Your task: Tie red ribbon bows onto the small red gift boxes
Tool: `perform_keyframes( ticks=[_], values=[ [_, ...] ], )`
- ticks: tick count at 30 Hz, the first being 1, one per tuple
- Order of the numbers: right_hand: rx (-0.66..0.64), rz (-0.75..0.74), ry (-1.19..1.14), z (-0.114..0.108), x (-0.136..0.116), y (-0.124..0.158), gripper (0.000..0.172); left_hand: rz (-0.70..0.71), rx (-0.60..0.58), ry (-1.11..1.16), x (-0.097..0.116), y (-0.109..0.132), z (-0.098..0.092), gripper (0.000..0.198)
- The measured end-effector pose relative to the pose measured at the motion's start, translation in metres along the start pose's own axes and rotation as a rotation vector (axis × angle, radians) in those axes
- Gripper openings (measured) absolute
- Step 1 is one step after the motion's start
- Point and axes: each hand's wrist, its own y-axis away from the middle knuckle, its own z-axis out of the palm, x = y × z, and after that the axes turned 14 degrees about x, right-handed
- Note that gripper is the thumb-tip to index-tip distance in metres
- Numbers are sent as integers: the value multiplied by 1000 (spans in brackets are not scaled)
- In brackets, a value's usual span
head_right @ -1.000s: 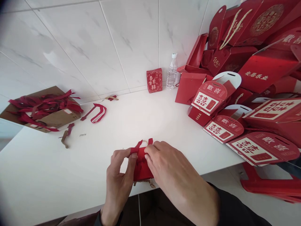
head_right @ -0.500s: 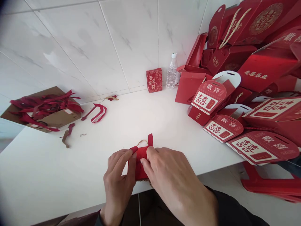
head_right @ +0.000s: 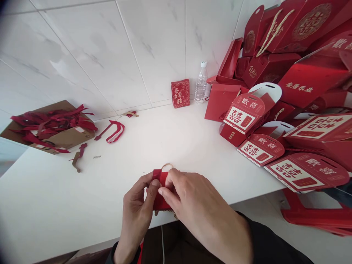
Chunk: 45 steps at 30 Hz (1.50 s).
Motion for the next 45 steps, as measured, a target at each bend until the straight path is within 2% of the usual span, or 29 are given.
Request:
perform_keyframes(
  ticks=[2,5,7,11,14,17,20,24,30,33,37,41,45],
  values=[
    [-52,30,-86,0,-1,-6,16,36,-67,-30,4,0,-2,21],
    [-79,10,-186,0,-2,-12,11,122,-229,-135,11,-1,-4,19],
    [-94,-6,-227,0,-2,-14,8,136,-284,-168,14,-2,-3,13],
    [-68,-42,-215,-5,1,-16,6,35,-231,-168,12,-6,2,24],
    [-23,-62,-188,-6,9,-17,19,-56,-185,-118,10,-8,4,34],
    [-88,-15,-199,-3,16,-19,19,-93,-206,-56,11,-8,4,41],
    [-66,53,-229,1,17,-19,12,-149,-217,-18,13,-8,5,39],
    [-6,52,-205,2,15,-17,11,-236,-217,-7,16,-8,7,31],
    [-41,93,-240,6,22,-16,12,-208,-230,-21,17,-8,6,32],
    [0,103,-282,6,21,-14,12,-249,-224,0,16,-8,6,33],
    [67,55,-296,7,14,-9,9,-303,-202,49,17,-7,8,35],
    [100,67,-304,11,9,-4,10,-380,-182,95,18,-7,8,32],
    [111,-34,-323,14,10,2,9,-323,-220,105,18,-9,5,30]
  ],
)
